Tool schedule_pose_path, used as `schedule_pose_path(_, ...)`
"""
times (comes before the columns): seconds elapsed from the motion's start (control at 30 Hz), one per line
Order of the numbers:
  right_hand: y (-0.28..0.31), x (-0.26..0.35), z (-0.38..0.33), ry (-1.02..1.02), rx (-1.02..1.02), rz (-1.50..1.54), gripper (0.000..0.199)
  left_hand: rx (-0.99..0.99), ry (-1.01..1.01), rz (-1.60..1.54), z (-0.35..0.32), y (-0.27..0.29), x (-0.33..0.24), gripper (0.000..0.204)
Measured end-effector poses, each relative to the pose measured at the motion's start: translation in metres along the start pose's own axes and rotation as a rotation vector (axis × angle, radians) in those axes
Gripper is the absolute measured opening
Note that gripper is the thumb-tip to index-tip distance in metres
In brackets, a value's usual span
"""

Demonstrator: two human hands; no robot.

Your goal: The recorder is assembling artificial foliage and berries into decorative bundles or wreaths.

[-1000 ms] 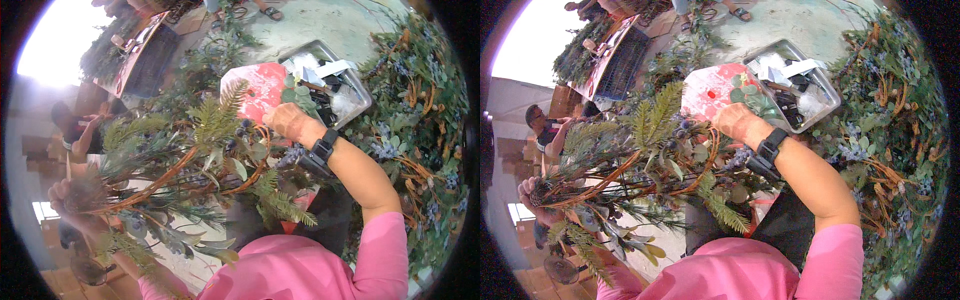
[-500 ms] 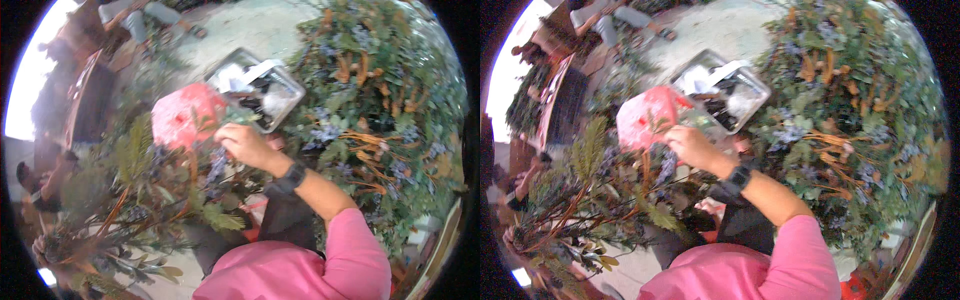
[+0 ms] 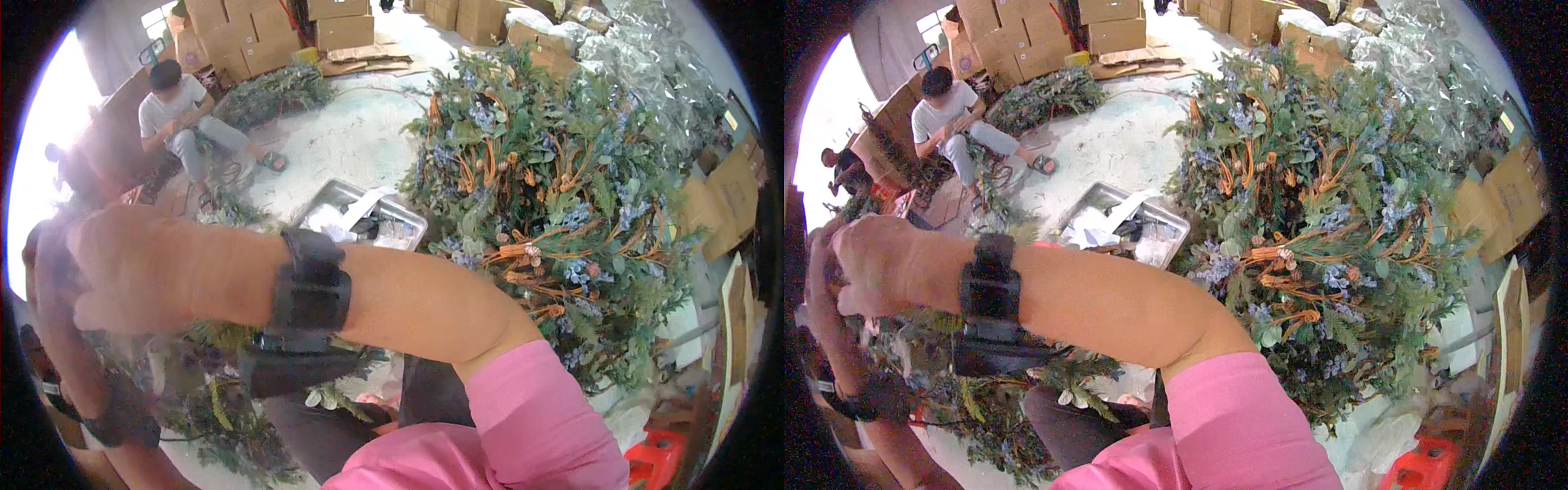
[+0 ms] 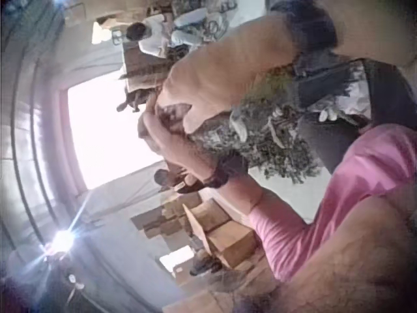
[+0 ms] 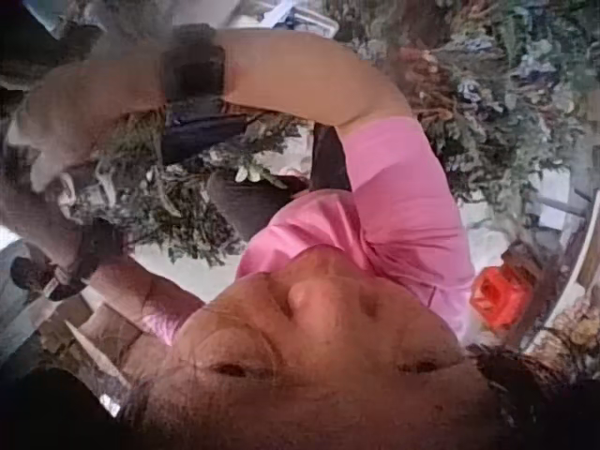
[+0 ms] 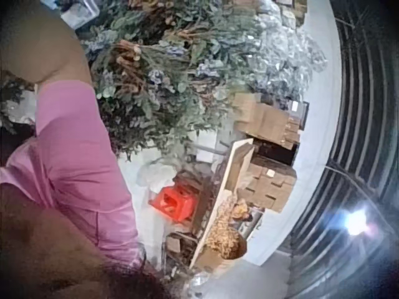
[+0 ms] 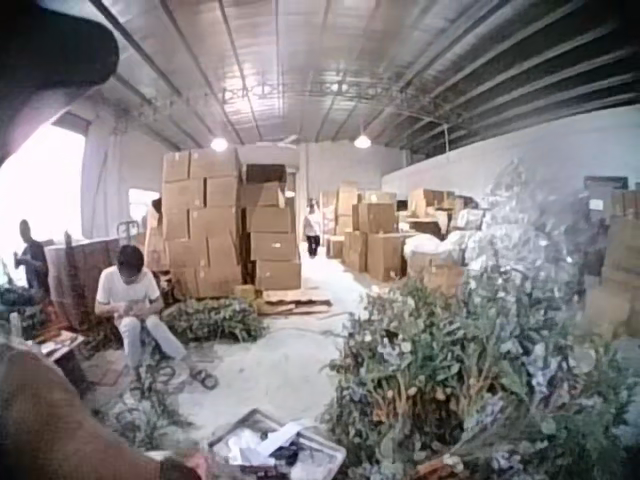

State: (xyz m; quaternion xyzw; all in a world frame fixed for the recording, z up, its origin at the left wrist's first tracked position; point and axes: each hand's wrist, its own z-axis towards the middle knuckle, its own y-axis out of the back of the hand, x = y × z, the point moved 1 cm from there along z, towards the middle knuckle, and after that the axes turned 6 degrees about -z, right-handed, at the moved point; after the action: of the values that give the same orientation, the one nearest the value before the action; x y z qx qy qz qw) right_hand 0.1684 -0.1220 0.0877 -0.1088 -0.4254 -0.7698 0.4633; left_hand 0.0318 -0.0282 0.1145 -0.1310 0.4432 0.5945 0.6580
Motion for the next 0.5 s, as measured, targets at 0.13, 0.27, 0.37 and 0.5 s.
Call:
schedule_pose_path(0.13,0.016,0.0,0.009,0.046,-0.114,-0.3,0.039,0.079,-0.079,0.165,-0.001,0.015,0.01,0.036)
schedule_pose_path(0.27,0.01,0.021,0.027,0.059,0.018,0.024,0.05,0.023,-0.536,0.837,-0.023,0.024,-0.017,0.034)
schedule_pose_path(0.37,0.023,0.009,0.034,0.064,0.163,-0.199,0.054,-0.01,0.102,-0.241,-0.016,0.002,-0.009,0.043)
schedule_pose_path(0.5,0.013,0.012,0.037,0.078,0.102,-0.132,0.056,0.066,-0.454,0.806,-0.025,0.031,-0.005,0.035)
